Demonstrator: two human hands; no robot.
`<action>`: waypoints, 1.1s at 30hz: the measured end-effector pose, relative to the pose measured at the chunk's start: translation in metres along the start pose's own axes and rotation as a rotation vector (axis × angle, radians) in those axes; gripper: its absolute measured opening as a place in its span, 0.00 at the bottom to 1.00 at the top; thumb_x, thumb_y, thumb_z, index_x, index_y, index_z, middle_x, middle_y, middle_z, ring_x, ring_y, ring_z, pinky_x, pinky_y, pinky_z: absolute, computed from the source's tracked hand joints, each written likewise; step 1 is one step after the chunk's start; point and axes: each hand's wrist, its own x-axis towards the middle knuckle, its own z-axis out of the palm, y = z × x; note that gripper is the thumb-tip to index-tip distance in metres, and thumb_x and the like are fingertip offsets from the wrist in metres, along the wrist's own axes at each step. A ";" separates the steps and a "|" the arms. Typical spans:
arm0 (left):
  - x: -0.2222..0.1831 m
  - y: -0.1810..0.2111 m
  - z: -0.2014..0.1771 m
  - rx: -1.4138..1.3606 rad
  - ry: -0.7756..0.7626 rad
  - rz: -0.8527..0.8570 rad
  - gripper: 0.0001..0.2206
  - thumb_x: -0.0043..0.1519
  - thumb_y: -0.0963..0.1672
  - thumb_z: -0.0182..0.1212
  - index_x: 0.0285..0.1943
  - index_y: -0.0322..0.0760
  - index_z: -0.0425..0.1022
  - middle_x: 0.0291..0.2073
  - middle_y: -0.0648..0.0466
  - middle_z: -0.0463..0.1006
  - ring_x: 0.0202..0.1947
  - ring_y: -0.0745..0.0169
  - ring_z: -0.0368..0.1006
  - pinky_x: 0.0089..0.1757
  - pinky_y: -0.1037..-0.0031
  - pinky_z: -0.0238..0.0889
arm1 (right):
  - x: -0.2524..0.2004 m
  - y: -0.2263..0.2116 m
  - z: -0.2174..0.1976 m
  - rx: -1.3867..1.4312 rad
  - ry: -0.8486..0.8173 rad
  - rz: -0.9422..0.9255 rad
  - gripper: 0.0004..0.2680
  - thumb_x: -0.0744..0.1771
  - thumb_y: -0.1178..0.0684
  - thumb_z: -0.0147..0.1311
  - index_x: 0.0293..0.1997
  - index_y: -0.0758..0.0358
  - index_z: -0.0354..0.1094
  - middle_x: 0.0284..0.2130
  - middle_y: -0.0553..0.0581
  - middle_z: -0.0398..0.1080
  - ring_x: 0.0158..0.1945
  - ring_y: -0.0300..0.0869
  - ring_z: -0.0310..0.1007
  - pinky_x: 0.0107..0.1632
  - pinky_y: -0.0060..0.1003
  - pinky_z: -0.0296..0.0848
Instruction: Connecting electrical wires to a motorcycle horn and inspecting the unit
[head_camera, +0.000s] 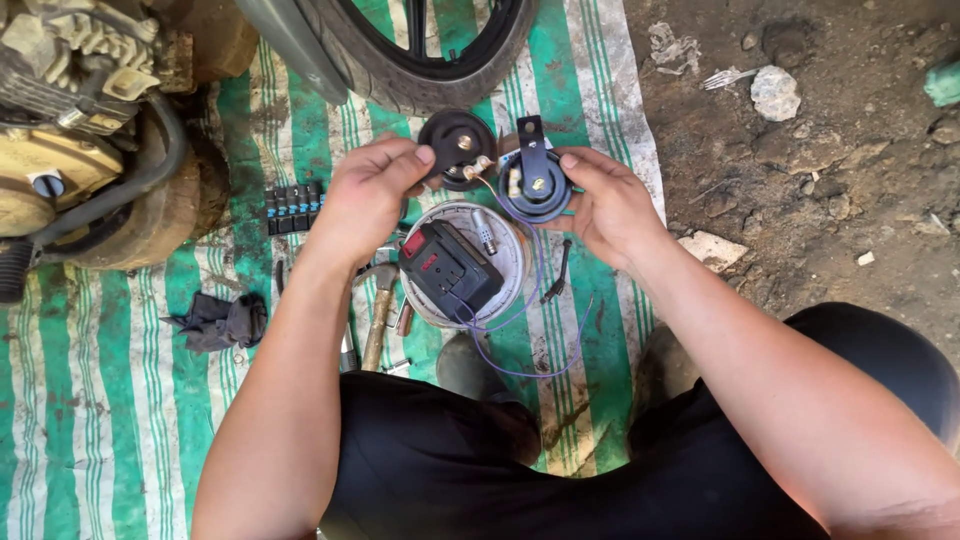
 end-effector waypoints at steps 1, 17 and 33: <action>0.001 0.001 -0.001 0.000 0.007 0.000 0.11 0.73 0.45 0.65 0.39 0.37 0.87 0.32 0.53 0.75 0.40 0.65 0.76 0.50 0.72 0.78 | 0.001 0.001 0.000 -0.002 -0.006 0.002 0.07 0.73 0.52 0.57 0.55 0.57 0.77 0.43 0.59 0.83 0.45 0.55 0.89 0.46 0.65 0.90; 0.025 -0.032 0.023 -0.575 -0.235 0.176 0.09 0.57 0.38 0.59 0.23 0.31 0.68 0.65 0.35 0.81 0.48 0.53 0.81 0.46 0.74 0.71 | 0.008 0.003 -0.008 0.016 0.002 0.051 0.10 0.73 0.50 0.59 0.60 0.60 0.76 0.44 0.61 0.81 0.43 0.51 0.86 0.40 0.52 0.91; 0.027 -0.040 0.025 -0.737 -0.187 0.193 0.07 0.51 0.38 0.60 0.23 0.29 0.67 0.57 0.28 0.83 0.40 0.46 0.81 0.40 0.72 0.70 | 0.003 0.003 -0.003 0.089 -0.054 -0.030 0.09 0.74 0.54 0.54 0.61 0.61 0.75 0.49 0.61 0.83 0.51 0.51 0.87 0.52 0.63 0.89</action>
